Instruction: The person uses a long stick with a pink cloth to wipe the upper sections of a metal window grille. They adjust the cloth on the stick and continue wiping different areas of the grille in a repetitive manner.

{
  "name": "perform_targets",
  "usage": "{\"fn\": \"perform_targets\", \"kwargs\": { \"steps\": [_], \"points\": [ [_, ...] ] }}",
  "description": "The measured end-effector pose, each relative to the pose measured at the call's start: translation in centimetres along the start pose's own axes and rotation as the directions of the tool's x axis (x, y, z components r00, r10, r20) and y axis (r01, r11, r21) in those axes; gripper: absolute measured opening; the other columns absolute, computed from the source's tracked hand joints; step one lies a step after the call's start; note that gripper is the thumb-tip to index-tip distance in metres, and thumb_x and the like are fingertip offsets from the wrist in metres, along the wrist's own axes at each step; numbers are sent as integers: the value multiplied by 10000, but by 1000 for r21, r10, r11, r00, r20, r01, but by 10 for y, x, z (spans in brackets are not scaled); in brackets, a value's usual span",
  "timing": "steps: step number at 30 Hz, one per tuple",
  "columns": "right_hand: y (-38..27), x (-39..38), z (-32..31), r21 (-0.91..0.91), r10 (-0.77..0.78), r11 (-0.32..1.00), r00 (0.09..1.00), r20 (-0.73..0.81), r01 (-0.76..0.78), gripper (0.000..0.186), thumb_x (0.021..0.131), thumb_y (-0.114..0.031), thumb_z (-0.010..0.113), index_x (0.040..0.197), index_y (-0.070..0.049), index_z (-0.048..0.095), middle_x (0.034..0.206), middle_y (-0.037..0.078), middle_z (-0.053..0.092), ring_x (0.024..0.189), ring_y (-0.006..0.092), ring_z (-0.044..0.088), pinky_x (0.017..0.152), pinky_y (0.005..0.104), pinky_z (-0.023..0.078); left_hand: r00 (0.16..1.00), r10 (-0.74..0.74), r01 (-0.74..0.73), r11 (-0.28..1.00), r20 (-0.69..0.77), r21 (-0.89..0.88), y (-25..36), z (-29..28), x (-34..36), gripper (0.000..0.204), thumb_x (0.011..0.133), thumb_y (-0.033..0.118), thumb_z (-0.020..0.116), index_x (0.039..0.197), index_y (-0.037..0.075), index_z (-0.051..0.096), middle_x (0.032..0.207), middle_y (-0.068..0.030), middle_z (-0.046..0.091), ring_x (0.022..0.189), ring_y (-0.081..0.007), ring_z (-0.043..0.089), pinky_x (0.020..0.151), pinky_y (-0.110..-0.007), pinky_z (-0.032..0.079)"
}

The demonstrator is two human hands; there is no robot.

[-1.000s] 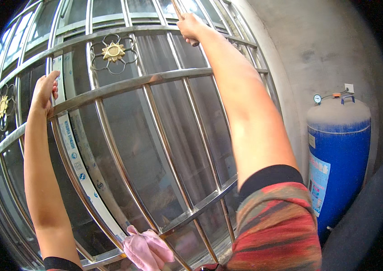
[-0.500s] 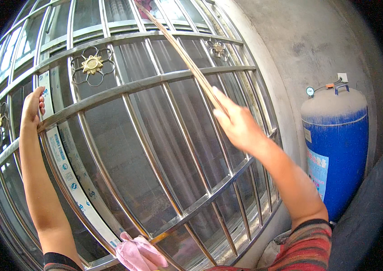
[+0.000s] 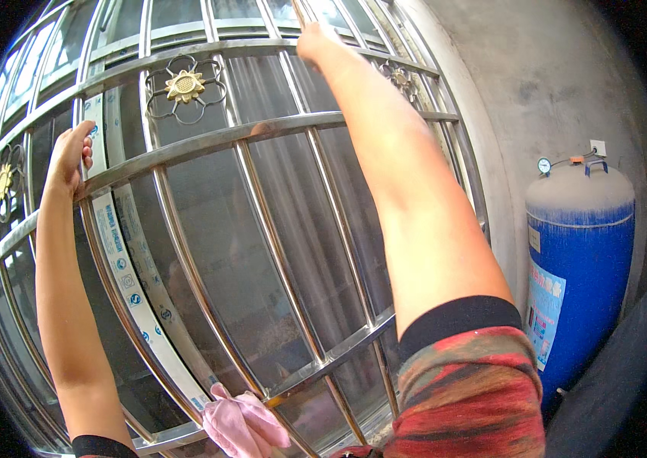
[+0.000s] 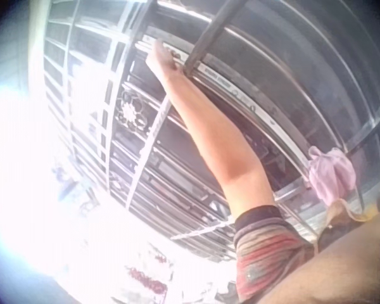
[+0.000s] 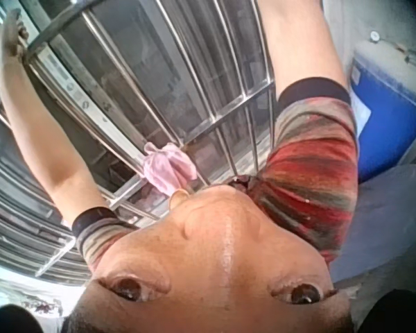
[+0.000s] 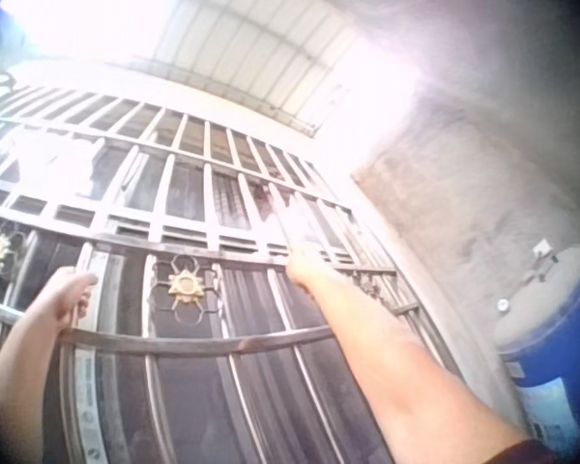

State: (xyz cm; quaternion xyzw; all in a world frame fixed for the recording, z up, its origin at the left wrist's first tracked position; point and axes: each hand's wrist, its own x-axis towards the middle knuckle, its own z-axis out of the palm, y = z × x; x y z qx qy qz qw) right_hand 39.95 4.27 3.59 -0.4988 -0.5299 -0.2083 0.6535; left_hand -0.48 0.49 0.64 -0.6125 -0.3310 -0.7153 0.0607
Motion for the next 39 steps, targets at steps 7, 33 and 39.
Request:
{"fn": "perform_targets", "kwargs": {
  "steps": [7,33,39],
  "points": [
    [27,-113,-9,200,-20,980,989,148,-10,323,940,-189,425,1234,-53,424,563,72,499,391,163,500,361,315,433,1000,-3,3,999,-6,-33,4,2,-4,261,818,304,577,760,63,495,589,30,402,459,-53,355,438,-212,331],
    [11,-85,12,240,23,970,999,25,-28,230,937,-229,427,1069,-49,479,545,55,492,365,161,465,341,328,412,999,21,-18,997,31,-73,3,0,-5,277,815,310,587,783,47,506,602,18,409,481,-63,367,462,-221,342],
    [-30,19,43,-7,153,988,988,1,-153,206,823,-113,536,879,48,650,684,168,657,563,251,649,520,388,539,999,37,-36,999,21,-38,2,0,-8,298,812,316,588,669,66,511,549,25,418,463,-68,389,468,-231,323]
  ]
}}
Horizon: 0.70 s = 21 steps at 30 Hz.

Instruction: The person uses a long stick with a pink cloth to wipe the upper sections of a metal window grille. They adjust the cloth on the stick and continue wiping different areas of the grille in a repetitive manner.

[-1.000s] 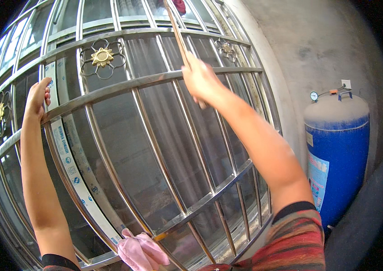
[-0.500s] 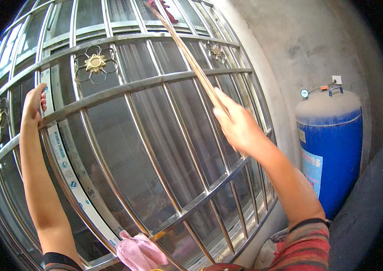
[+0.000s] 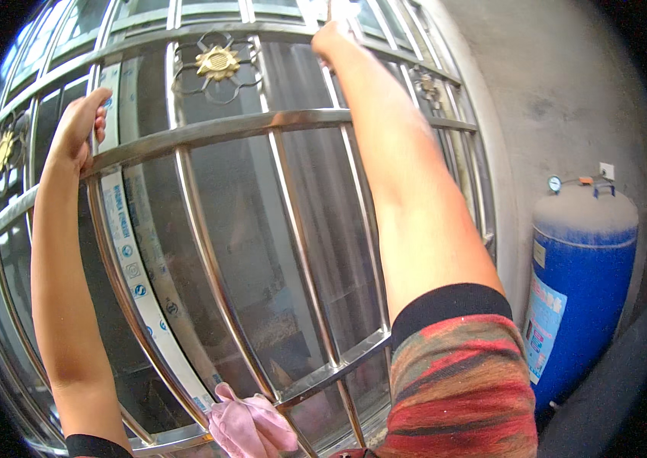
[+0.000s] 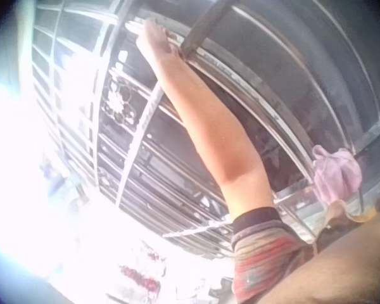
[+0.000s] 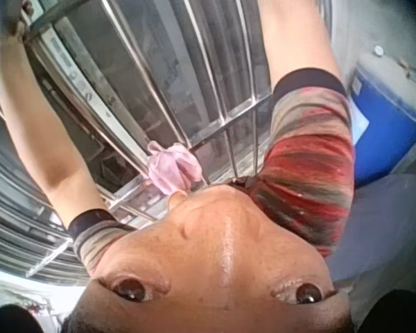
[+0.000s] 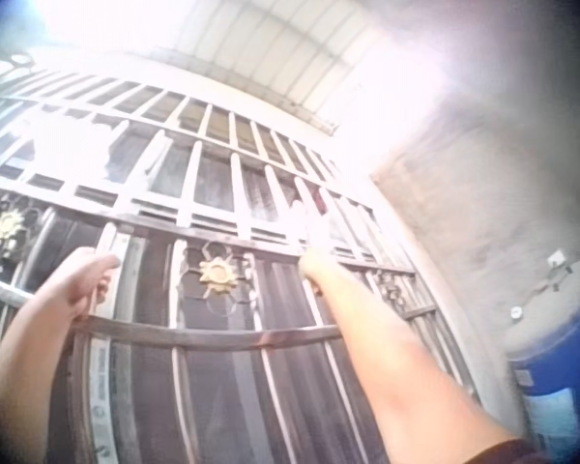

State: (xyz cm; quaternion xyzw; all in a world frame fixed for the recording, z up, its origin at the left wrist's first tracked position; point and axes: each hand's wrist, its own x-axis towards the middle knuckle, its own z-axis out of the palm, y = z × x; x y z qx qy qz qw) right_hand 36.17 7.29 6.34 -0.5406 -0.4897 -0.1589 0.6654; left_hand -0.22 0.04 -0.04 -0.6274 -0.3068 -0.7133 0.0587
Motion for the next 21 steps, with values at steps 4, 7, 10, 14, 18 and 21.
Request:
{"fn": "perform_targets", "kwargs": {
  "steps": [4,7,10,14,18,21],
  "points": [
    [-17,32,7,-529,-220,809,967,131,256,261,854,-96,497,677,-46,681,542,54,628,478,133,613,499,322,510,999,3,2,995,-48,103,-4,3,-1,294,825,336,565,676,84,539,548,28,437,489,-32,416,481,-214,281],
    [-14,42,11,-498,-267,814,954,137,299,255,856,-90,495,685,-35,676,541,63,624,467,140,607,482,324,504,998,15,-8,993,-62,118,-5,3,0,295,827,352,562,704,84,561,559,26,448,496,-28,419,478,-217,269],
    [-7,46,12,-454,-302,826,942,144,334,249,858,-83,493,693,-23,670,541,72,621,456,147,601,464,326,498,996,27,-18,993,-81,119,-7,4,3,307,829,358,559,712,75,565,564,21,457,494,-31,417,468,-227,257],
    [5,34,9,-364,-333,850,923,190,382,241,864,-68,482,710,-8,657,548,89,614,448,160,597,437,331,491,994,54,-41,989,-91,145,-10,6,6,328,834,358,535,696,61,553,544,-2,443,475,-52,385,435,-268,210],
    [7,-5,2,-218,-355,880,889,290,422,235,885,-38,443,745,11,625,576,121,600,463,182,605,398,341,484,995,49,-35,986,-83,161,-9,4,8,349,825,371,520,669,58,529,534,-25,428,466,-87,351,436,-298,199],
    [15,-56,-11,143,-238,968,934,266,205,216,897,-39,431,796,14,614,616,122,605,490,185,612,410,329,495,997,36,-28,992,-70,121,-6,6,5,343,802,358,524,650,51,506,549,-26,422,487,-106,351,462,-313,223]
  ]
}}
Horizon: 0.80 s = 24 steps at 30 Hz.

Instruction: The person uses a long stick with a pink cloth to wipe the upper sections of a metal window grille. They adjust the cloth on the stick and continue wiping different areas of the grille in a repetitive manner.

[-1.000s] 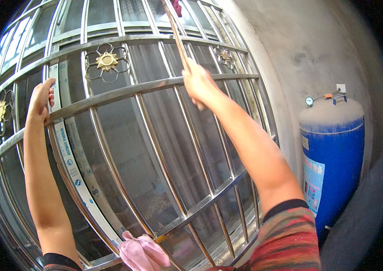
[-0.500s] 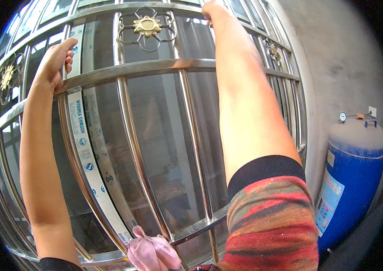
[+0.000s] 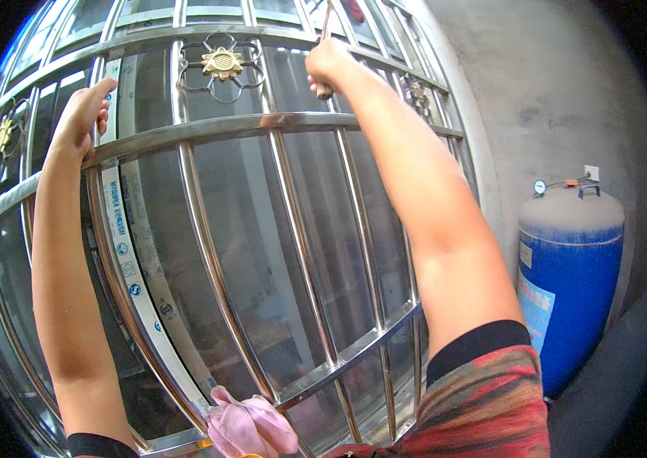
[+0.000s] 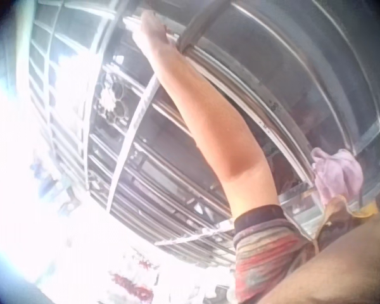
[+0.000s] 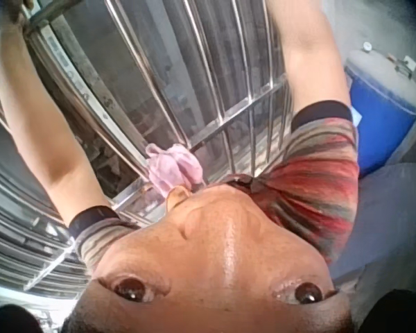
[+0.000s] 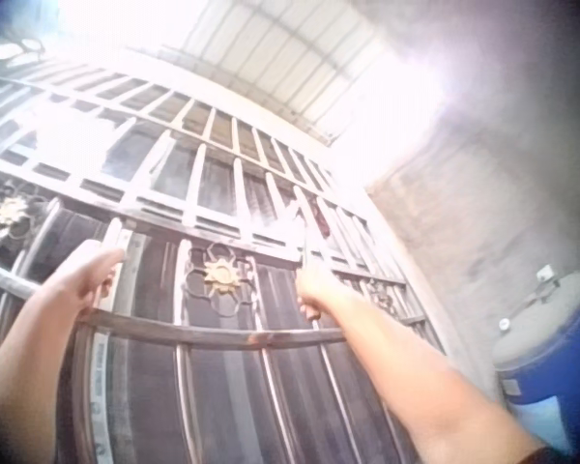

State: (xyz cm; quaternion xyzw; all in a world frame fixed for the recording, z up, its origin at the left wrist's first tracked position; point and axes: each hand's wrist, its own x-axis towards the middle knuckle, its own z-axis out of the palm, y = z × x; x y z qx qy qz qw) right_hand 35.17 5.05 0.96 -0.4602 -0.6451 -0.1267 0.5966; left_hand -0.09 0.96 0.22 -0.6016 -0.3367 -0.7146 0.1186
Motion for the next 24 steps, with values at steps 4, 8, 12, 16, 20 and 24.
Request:
{"fn": "perform_targets", "kwargs": {
  "steps": [4,8,12,16,20,24],
  "points": [
    [-11,-73,7,323,105,945,987,-125,-59,180,925,-102,396,929,47,499,601,103,525,435,168,518,364,309,445,999,43,-43,995,-4,-94,4,0,-9,306,791,320,550,663,43,529,587,-19,436,521,-109,377,509,-279,314],
    [-6,-160,5,383,136,917,990,-33,-113,236,952,-185,423,1155,-68,448,582,2,420,416,88,407,336,268,383,1000,-14,17,993,20,-116,7,-2,-10,300,792,319,556,690,37,531,595,-12,425,524,-108,379,503,-281,331],
    [-6,-249,-14,378,205,900,976,68,-215,577,954,-180,418,1466,-135,157,571,17,430,396,105,415,340,278,404,994,-53,62,993,91,-97,9,-4,-5,401,830,370,567,967,-6,568,613,6,421,513,-60,379,482,-222,337],
    [-6,-271,-30,362,233,900,970,72,-243,551,955,-176,417,1455,-125,193,571,11,421,388,102,402,341,273,404,996,-55,65,987,72,-144,9,-4,-5,376,831,359,569,936,-1,558,622,18,416,517,-55,382,460,-210,334],
    [2,-214,-24,286,199,940,980,-16,-187,516,961,-200,424,1439,-130,241,577,-8,404,416,81,395,337,247,377,997,-44,55,983,63,-178,9,-4,-8,325,798,330,558,770,6,547,634,2,419,540,-85,371,503,-248,334],
    [-2,-109,5,239,125,967,984,-128,-91,212,934,-152,385,1102,-30,428,559,41,458,388,132,442,331,304,384,998,0,10,990,70,-138,7,-4,-9,324,792,335,558,728,17,544,594,-2,409,526,-94,363,508,-271,319]
  ]
}}
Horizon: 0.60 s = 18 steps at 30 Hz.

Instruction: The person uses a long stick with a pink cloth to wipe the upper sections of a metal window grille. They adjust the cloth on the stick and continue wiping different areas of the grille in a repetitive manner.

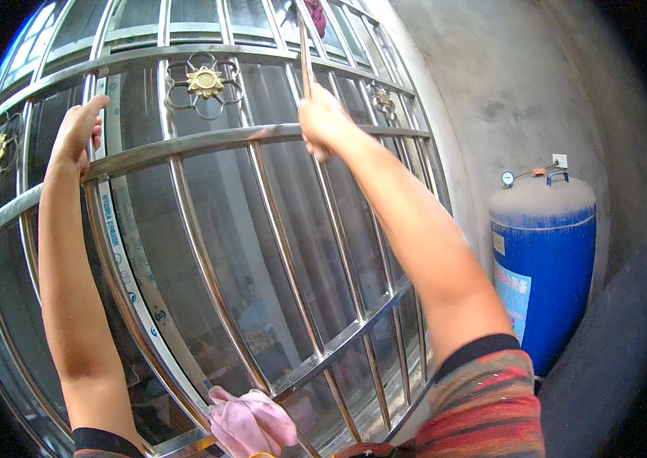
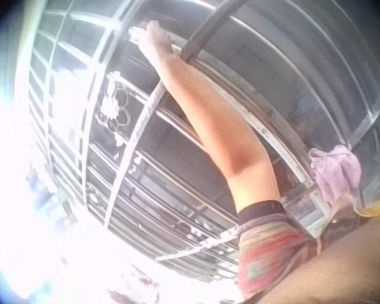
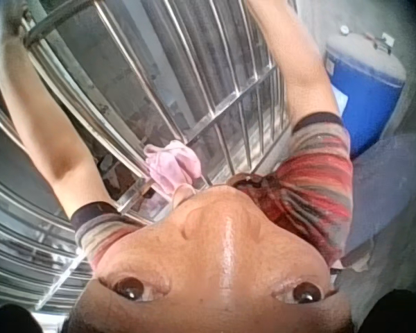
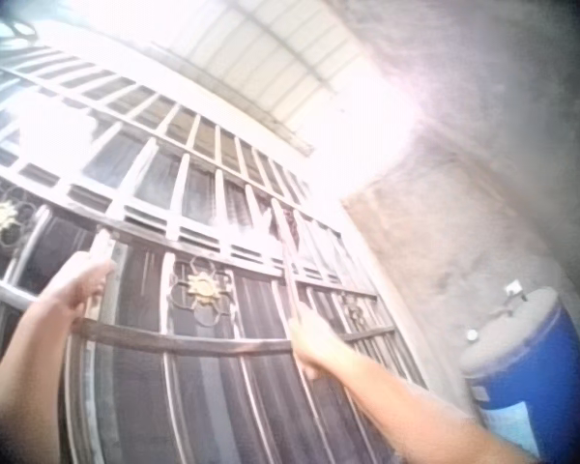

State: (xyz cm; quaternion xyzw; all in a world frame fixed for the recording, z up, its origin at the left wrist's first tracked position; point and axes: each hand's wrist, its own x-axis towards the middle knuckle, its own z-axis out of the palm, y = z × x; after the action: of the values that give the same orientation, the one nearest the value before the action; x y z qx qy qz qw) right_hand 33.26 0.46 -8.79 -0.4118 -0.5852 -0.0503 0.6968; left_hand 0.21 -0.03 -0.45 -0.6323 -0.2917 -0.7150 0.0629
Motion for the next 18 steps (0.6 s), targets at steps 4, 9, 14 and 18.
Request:
{"fn": "perform_targets", "kwargs": {
  "steps": [4,9,14,18],
  "points": [
    [-31,110,27,-263,6,965,1000,-9,-8,254,895,-79,394,722,15,555,582,109,577,421,191,555,376,345,452,999,19,-18,1000,-33,19,-7,2,7,337,784,331,545,649,23,515,570,-27,418,518,-119,357,508,-303,301],
    [-51,169,40,-243,147,957,987,-62,-158,276,898,-63,389,724,-17,599,637,105,637,461,164,588,428,330,485,997,38,-29,990,-63,136,-16,4,17,386,832,390,507,649,51,517,545,-26,414,436,-74,268,413,-276,191],
    [-47,147,34,-5,139,990,988,-63,-140,218,900,-36,359,869,22,567,686,94,618,454,170,570,390,319,479,999,-2,8,989,-44,147,-15,3,20,374,819,381,513,663,41,530,556,-35,415,468,-91,305,435,-284,208],
    [-41,101,26,18,70,997,997,-8,-70,181,897,-35,380,938,41,539,725,128,612,522,193,607,419,334,515,999,-33,38,990,-36,139,-13,2,17,319,822,345,568,762,32,570,586,-8,430,510,-89,393,516,-259,335]
  ]
}}
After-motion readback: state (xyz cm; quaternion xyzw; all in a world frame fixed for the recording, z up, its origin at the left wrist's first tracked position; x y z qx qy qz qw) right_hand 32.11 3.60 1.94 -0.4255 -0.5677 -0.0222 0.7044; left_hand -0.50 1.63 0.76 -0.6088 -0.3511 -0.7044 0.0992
